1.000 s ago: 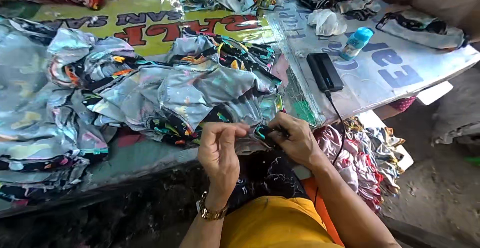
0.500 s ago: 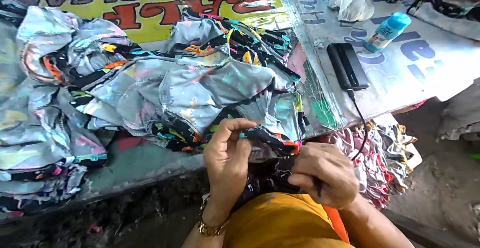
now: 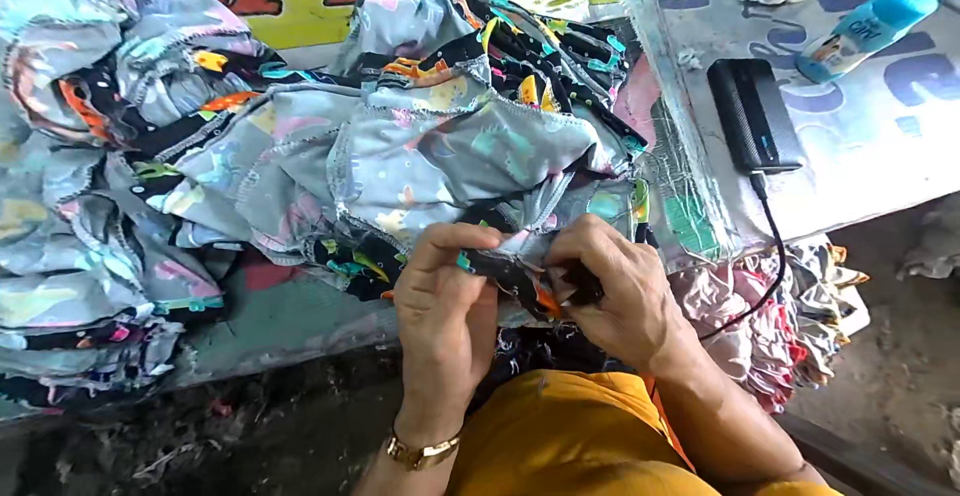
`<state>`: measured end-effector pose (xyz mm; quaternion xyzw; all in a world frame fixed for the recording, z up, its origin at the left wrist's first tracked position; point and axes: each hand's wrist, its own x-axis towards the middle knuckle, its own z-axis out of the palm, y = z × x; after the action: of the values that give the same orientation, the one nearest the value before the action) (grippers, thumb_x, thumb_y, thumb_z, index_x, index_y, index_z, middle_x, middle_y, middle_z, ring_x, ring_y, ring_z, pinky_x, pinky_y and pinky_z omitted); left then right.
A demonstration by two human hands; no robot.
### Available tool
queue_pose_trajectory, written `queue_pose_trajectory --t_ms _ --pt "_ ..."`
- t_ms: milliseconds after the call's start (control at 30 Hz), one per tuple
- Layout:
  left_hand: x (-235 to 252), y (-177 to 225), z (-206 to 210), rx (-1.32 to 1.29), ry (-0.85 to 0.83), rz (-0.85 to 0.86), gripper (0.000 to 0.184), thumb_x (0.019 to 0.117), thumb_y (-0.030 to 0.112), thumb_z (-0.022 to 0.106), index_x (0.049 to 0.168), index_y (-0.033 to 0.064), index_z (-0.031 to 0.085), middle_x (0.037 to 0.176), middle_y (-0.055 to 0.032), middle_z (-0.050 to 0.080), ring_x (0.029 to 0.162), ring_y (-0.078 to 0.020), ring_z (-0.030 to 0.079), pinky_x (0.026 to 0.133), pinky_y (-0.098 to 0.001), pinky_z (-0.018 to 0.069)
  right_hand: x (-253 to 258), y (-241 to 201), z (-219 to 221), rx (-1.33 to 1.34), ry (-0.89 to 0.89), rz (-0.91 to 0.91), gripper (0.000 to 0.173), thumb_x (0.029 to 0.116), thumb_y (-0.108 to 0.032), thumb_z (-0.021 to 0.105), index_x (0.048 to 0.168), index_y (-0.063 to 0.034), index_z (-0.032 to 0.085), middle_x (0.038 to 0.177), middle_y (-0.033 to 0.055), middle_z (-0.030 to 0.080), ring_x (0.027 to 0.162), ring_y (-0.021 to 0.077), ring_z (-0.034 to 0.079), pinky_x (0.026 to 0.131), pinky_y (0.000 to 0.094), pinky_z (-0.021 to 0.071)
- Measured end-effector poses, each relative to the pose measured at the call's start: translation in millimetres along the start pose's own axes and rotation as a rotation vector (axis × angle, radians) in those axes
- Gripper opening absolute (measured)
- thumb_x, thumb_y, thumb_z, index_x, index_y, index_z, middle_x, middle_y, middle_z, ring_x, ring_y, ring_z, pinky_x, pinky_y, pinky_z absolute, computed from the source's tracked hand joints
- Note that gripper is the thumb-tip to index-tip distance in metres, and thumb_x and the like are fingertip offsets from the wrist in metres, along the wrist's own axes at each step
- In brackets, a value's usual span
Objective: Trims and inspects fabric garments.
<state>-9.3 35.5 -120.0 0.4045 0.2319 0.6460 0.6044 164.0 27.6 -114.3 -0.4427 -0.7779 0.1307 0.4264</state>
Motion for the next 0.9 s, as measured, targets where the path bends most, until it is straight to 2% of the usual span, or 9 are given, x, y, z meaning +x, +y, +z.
queue_pose_trajectory --t_ms 67,133,200,233,300,400,500,733,900 --pt "1 0 2 -0.004 0.011 -0.004 0.021 0.1014 0.010 0.054 0.111 0.0144 0.071 0.104 0.0000 0.070 0.095 -0.0093 0.069 0.085 -0.0282 0.0592 -1 7 -5 0.154 -0.005 -0.015 0.013 0.0925 -0.012 0.070 0.100 -0.0026 0.066 0.088 0.0042 0.065 0.070 0.0047 0.060 0.057 0.0185 0.0509" --pt "1 0 5 0.041 0.003 0.016 0.020 0.1007 0.006 0.052 0.110 0.0138 0.069 0.105 0.0005 0.069 0.095 -0.0090 0.069 0.083 -0.0270 0.0594 -3 13 -11 0.363 -0.009 -0.050 0.037 0.0978 -0.034 0.070 0.108 0.0006 0.061 0.089 0.0024 0.064 0.073 0.0009 0.059 0.061 0.0155 0.0518" --pt "2 0 7 0.115 -0.035 0.049 0.018 0.0994 0.005 0.055 0.109 0.0150 0.066 0.106 0.0022 0.068 0.098 -0.0088 0.068 0.086 -0.0267 0.0584 -4 14 -14 0.443 0.001 -0.061 0.053 0.0928 -0.046 0.074 0.114 -0.0006 0.057 0.091 0.0002 0.062 0.073 -0.0013 0.057 0.061 0.0137 0.0506" --pt "1 -1 8 0.150 -0.068 0.072 0.017 0.0999 0.004 0.055 0.109 0.0149 0.065 0.106 0.0025 0.067 0.099 -0.0087 0.067 0.087 -0.0268 0.0576 -4 12 -15 0.406 -0.006 -0.052 0.052 0.0908 -0.043 0.077 0.114 -0.0007 0.057 0.091 0.0008 0.062 0.073 -0.0004 0.057 0.060 0.0141 0.0507" --pt "-2 0 7 0.231 -0.116 0.097 0.018 0.1007 0.004 0.051 0.111 0.0139 0.061 0.106 0.0035 0.065 0.098 -0.0071 0.065 0.086 -0.0252 0.0564 -1 6 -15 0.276 -0.033 -0.012 0.032 0.0901 -0.020 0.076 0.110 0.0006 0.062 0.091 0.0044 0.066 0.075 0.0038 0.062 0.064 0.0183 0.0537" --pt "-3 2 3 0.231 -0.153 0.069 0.020 0.1019 0.002 0.045 0.113 0.0116 0.058 0.105 0.0032 0.064 0.096 -0.0070 0.065 0.086 -0.0268 0.0568 5 4 -16 0.303 -0.052 0.047 0.010 0.0936 -0.001 0.063 0.102 0.0019 0.066 0.091 0.0019 0.068 0.080 -0.0018 0.064 0.073 0.0146 0.0547" --pt "8 0 2 0.165 -0.120 0.042 0.018 0.1001 -0.001 0.045 0.108 0.0102 0.056 0.097 0.0023 0.065 0.089 -0.0102 0.067 0.083 -0.0333 0.0594 8 11 -20 0.431 -0.051 0.087 0.008 0.0967 -0.001 0.058 0.102 -0.0014 0.064 0.088 -0.0039 0.064 0.075 -0.0032 0.060 0.066 0.0141 0.0528" --pt "25 7 0 0.111 -0.133 -0.112 0.013 0.1045 0.002 0.044 0.109 0.0088 0.055 0.100 -0.0036 0.065 0.090 -0.0142 0.069 0.080 -0.0339 0.0611 17 16 -22 0.578 -0.072 0.170 0.005 0.0998 -0.006 0.058 0.101 -0.0095 0.062 0.078 -0.0092 0.059 0.054 -0.0025 0.048 0.047 0.0145 0.0411" --pt "27 10 -4 0.067 -0.159 -0.150 0.012 0.1052 0.002 0.045 0.110 0.0064 0.056 0.099 -0.0074 0.066 0.089 -0.0173 0.070 0.080 -0.0351 0.0611 19 16 -20 0.624 -0.064 0.210 0.006 0.0999 -0.006 0.057 0.097 -0.0110 0.060 0.072 -0.0094 0.056 0.051 -0.0017 0.045 0.046 0.0148 0.0399"
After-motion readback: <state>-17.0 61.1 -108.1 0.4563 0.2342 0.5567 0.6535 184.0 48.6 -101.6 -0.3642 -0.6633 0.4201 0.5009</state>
